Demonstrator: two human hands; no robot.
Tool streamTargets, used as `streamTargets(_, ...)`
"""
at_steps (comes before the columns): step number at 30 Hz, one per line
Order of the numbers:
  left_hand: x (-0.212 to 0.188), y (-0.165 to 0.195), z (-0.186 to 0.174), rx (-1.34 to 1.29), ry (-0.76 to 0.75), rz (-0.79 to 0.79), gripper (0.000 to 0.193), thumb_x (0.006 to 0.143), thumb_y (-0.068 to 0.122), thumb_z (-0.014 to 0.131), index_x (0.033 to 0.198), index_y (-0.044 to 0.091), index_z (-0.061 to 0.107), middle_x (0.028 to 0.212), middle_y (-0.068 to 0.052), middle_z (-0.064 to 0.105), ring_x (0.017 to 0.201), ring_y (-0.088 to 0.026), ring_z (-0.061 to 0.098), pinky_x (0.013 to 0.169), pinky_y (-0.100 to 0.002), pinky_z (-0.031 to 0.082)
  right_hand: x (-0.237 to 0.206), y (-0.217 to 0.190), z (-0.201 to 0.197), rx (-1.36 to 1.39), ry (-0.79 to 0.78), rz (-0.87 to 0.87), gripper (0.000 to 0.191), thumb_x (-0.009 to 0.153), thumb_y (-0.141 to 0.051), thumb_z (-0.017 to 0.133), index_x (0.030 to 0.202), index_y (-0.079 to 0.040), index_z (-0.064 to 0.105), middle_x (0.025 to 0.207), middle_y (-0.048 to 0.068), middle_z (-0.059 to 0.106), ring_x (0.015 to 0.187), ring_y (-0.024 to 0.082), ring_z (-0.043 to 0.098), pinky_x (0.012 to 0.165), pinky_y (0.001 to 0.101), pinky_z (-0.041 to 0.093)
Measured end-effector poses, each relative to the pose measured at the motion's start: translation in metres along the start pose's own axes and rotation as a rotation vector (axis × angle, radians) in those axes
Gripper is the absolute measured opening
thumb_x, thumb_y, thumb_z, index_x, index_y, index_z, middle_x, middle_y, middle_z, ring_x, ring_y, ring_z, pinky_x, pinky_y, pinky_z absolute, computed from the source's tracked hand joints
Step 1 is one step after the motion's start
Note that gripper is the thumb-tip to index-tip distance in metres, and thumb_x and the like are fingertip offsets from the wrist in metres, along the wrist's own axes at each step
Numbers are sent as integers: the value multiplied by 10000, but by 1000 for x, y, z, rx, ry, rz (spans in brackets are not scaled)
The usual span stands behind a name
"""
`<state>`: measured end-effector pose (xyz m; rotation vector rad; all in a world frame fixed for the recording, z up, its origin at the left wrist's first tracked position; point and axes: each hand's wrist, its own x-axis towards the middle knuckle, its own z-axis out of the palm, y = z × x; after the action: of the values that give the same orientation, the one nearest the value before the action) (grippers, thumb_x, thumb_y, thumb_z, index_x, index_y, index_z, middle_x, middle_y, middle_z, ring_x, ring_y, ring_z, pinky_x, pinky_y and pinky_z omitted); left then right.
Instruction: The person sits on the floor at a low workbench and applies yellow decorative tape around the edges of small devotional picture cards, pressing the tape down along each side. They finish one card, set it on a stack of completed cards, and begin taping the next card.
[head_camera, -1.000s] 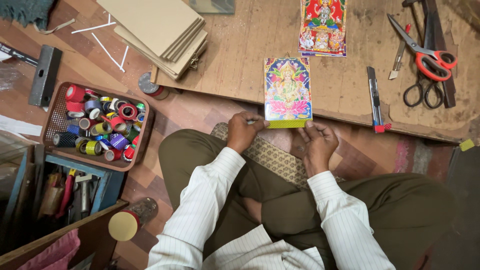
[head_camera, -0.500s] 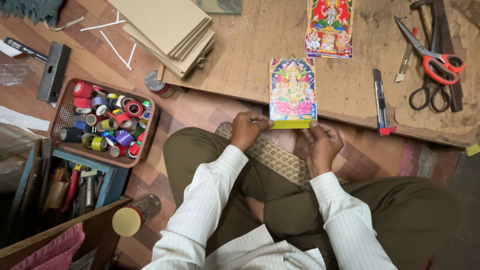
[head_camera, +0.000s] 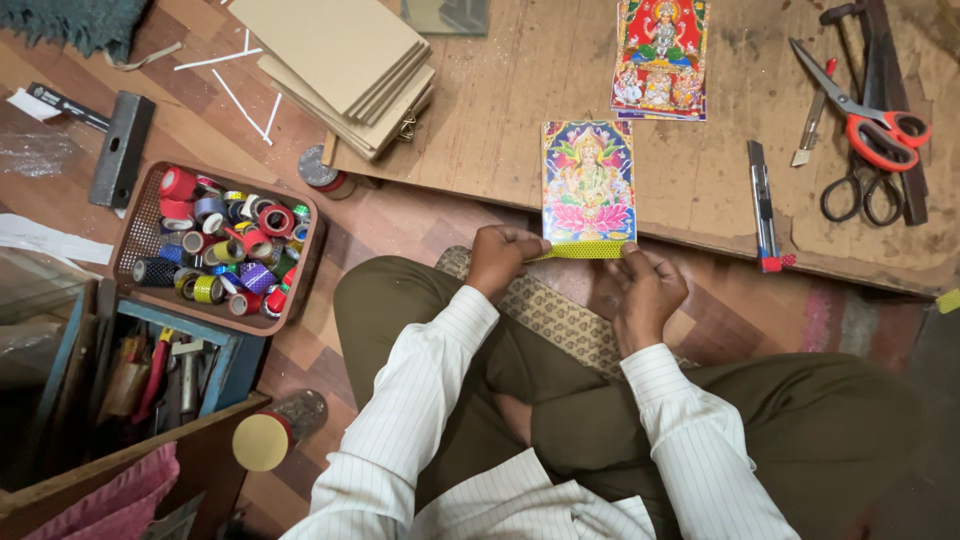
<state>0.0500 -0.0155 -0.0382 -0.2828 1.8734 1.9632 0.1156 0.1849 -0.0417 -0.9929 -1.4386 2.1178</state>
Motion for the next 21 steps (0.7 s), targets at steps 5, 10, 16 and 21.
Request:
streamTargets(5, 4, -2, 1, -18, -23, -33, 190, 771, 161, 823, 857, -1, 775, 730, -49, 724, 585, -108, 613, 519, -264, 477, -4, -5, 5, -2, 33, 57, 123, 908, -56, 755, 888, 24, 664, 806, 110, 722, 645, 171, 698, 617, 288, 590)
streamTargets(10, 5, -1, 2, -28, -25, -65, 179, 770, 155, 806, 854, 1, 770, 751, -43, 746, 593, -104, 637, 520, -255, 485, -8, -9, 12, -30, 64, 29, 425, 839, -64, 806, 1159, 19, 539, 942, 119, 675, 705, 175, 640, 565, 290, 502)
streamTargets(16, 6, -7, 1, -52, -23, -34, 180, 776, 153, 811, 837, -12, 770, 729, -56, 727, 573, -112, 628, 510, -255, 477, -34, 5, 42, -65, -117, -140, 787, 756, -2, 862, 1364, -23, 363, 1273, 143, 574, 1102, 197, 625, 894, 299, 561)
streamTargets(21, 9, -11, 3, -63, -19, -35, 180, 773, 155, 820, 840, -5, 770, 732, -48, 724, 577, -102, 613, 506, -254, 470, -39, 21, 56, -6, -40, -78, 805, 729, 49, 861, 1331, -2, 329, 1227, 153, 574, 1055, 217, 629, 827, 329, 568)
